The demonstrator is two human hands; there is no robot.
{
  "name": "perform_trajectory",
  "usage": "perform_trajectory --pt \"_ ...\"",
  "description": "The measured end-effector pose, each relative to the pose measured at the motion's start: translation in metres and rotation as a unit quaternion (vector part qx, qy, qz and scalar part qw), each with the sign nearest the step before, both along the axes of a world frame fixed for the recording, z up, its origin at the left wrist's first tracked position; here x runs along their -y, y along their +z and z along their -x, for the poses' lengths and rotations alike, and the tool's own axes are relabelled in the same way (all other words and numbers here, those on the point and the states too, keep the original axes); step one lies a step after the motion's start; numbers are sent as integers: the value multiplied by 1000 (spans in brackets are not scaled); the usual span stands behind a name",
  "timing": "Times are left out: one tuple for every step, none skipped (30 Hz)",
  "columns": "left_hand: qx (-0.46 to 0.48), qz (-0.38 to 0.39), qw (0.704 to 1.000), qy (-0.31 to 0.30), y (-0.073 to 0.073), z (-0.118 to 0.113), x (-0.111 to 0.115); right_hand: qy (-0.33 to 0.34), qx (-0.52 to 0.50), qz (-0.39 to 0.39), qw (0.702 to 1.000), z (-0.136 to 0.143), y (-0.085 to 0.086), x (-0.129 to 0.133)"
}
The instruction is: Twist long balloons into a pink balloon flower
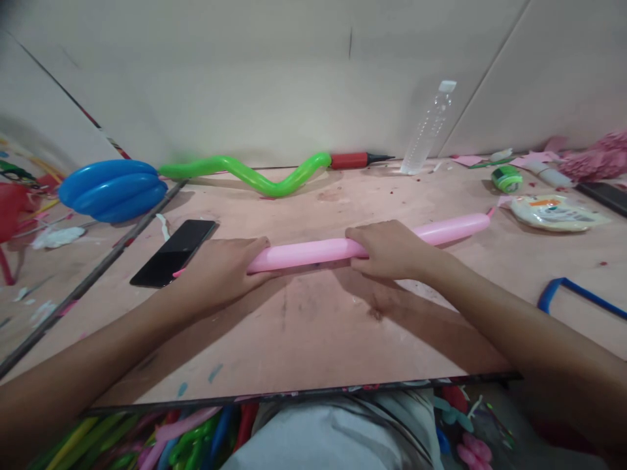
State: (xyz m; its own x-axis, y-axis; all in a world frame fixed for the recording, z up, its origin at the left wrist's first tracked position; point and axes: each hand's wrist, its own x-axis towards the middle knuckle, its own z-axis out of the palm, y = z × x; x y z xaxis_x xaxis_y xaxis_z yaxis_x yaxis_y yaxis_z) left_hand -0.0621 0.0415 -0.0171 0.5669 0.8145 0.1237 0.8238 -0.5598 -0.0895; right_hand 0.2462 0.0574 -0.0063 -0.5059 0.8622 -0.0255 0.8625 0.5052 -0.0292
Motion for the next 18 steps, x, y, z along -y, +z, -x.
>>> perform_trajectory --pt "-3 -1 1000 2 0 1 -1 -10 3 14 1000 -5 3 -2" --pt "-5 -1 1000 3 0 2 -2 -17 5 25 1000 -9 5 -5" --pt "-6 -1 1000 4 0 3 -2 -21 4 33 999 -12 6 -6" --pt "-8 1 1000 3 0 3 -3 -22 2 39 999 -14 7 -7" --pt "-9 3 1000 1 0 3 -4 -18 -2 39 999 -14 6 -7" --pt "-12 4 1000 -2 0 2 -4 -9 -8 36 999 -12 5 -6" --pt "-17 5 1000 -5 0 1 -5 3 -19 28 999 -8 3 -4" --pt "-25 6 1000 -9 -1 -1 -4 16 -33 16 999 -3 1 -1" --pt "-35 10 999 -14 -2 -4 -3 35 -48 2 998 4 -2 3" --pt "-47 14 999 -20 -4 -7 -2 47 -67 -14 997 12 -5 8" --pt "-56 16 998 -26 -5 -10 1 55 -80 -32 995 21 -8 14" --pt "-65 17 997 -34 -7 -13 4 71 -85 -43 993 29 -11 19" --pt "-72 15 996 -45 -9 -15 7 91 -84 -50 991 37 -13 23" --pt "-78 12 995 -57 -10 -18 9 104 -82 -56 990 44 -16 27" --pt "-83 7 994 -68 -12 -19 12 112 -73 -60 989 50 -18 30" --pt "-86 4 993 -78 -13 -21 14 115 -63 -59 990 54 -20 32" --pt "-88 4 993 -84 -14 -21 15 113 -54 -56 991 56 -22 33" --pt "-89 7 992 -87 -14 -22 16 108 -45 -49 992 58 -24 34"
